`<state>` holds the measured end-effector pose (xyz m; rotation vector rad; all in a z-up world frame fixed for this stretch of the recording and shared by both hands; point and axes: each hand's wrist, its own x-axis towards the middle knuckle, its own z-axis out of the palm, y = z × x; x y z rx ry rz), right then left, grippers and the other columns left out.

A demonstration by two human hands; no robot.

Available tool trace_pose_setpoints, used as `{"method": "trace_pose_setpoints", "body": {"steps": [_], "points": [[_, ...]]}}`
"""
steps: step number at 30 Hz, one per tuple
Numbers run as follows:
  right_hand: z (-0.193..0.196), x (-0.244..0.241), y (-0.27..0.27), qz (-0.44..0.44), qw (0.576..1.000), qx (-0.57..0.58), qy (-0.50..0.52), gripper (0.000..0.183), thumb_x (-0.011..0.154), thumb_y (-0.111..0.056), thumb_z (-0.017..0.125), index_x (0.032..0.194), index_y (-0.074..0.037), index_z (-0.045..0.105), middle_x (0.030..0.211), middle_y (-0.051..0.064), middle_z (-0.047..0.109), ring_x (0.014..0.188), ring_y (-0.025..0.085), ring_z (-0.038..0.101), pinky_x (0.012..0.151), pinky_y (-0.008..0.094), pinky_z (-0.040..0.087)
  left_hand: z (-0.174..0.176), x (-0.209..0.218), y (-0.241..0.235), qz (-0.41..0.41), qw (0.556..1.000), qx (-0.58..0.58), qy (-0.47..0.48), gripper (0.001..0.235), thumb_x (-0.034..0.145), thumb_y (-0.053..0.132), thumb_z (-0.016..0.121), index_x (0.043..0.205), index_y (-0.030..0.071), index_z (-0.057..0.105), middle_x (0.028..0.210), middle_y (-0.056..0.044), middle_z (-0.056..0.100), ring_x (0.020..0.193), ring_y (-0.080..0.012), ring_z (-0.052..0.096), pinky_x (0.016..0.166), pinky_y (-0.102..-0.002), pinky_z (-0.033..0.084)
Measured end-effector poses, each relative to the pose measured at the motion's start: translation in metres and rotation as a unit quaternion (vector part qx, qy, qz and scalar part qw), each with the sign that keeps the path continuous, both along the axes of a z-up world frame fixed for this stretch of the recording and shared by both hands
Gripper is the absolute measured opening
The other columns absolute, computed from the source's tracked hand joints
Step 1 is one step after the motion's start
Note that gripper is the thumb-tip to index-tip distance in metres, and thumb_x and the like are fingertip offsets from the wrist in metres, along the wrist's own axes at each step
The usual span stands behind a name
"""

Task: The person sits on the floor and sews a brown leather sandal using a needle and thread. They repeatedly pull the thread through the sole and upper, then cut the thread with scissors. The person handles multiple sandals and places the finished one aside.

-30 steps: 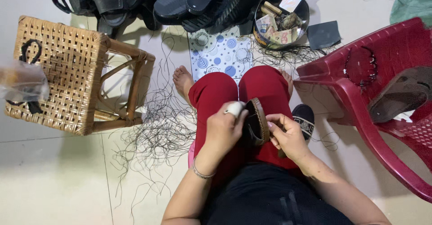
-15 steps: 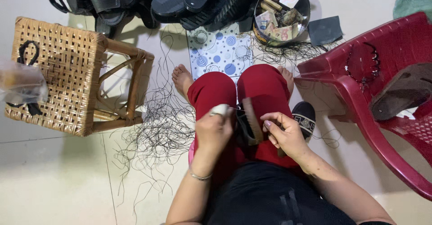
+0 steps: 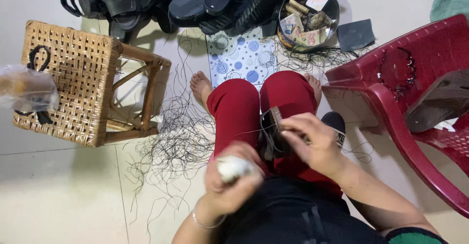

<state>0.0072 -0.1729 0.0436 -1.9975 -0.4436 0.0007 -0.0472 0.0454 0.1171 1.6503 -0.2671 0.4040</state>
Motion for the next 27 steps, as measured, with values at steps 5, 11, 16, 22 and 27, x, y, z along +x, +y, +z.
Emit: {"method": "trace_pose_setpoints", "body": {"steps": [5,11,16,22,27], "points": [[0.015,0.018,0.015,0.141,0.984,0.052,-0.094,0.012,0.097,-0.005,0.065,0.105,0.002,0.070,0.102,0.018,0.073,0.092,0.028,0.073,0.088,0.035,0.061,-0.002,0.006,-0.015,-0.161,0.957,-0.239,0.036,0.022,0.101,0.018,0.064,0.091,0.002,0.054,0.083,-0.013,0.060,0.076,-0.0293,0.057,0.074,-0.045,0.051],[-0.039,0.017,-0.002,0.002,0.951,0.271,0.148,0.011,0.096,0.002,0.063,0.103,0.008,0.069,0.053,0.007,0.060,0.038,0.007,0.052,0.039,0.021,0.046,-0.073,0.029,-0.025,-0.026,0.991,0.124,0.051,0.106,0.067,0.032,0.092,0.146,-0.015,0.038,0.141,-0.040,0.048,0.133,-0.0633,0.043,0.116,-0.068,0.034],[-0.009,0.005,0.000,0.042,0.969,0.226,0.095,0.008,0.091,0.000,0.065,0.091,0.005,0.072,0.047,0.005,0.062,0.035,0.007,0.055,0.037,0.021,0.047,-0.101,0.034,-0.037,-0.071,0.986,0.126,0.078,0.117,0.056,0.037,0.094,0.148,-0.013,0.040,0.132,-0.035,0.058,0.130,-0.0562,0.051,0.116,-0.066,0.033],[-0.001,-0.018,-0.020,0.005,0.968,0.203,0.146,0.009,0.083,0.004,0.069,0.089,0.002,0.076,0.049,0.005,0.063,0.034,0.009,0.053,0.035,0.021,0.048,-0.125,0.027,-0.040,-0.085,0.982,0.124,0.112,0.120,0.055,0.047,0.093,0.150,-0.007,0.043,0.135,-0.023,0.062,0.131,-0.0428,0.054,0.119,-0.056,0.035],[0.009,0.054,-0.064,-0.204,0.859,0.399,0.246,0.017,0.092,-0.008,0.063,0.108,-0.010,0.060,0.065,-0.001,0.053,0.044,0.003,0.048,0.032,0.012,0.039,-0.109,0.024,-0.017,-0.027,0.989,0.082,0.121,0.098,0.061,0.042,0.094,0.139,-0.004,0.055,0.133,-0.022,0.063,0.129,-0.0421,0.059,0.115,-0.053,0.044]]}}
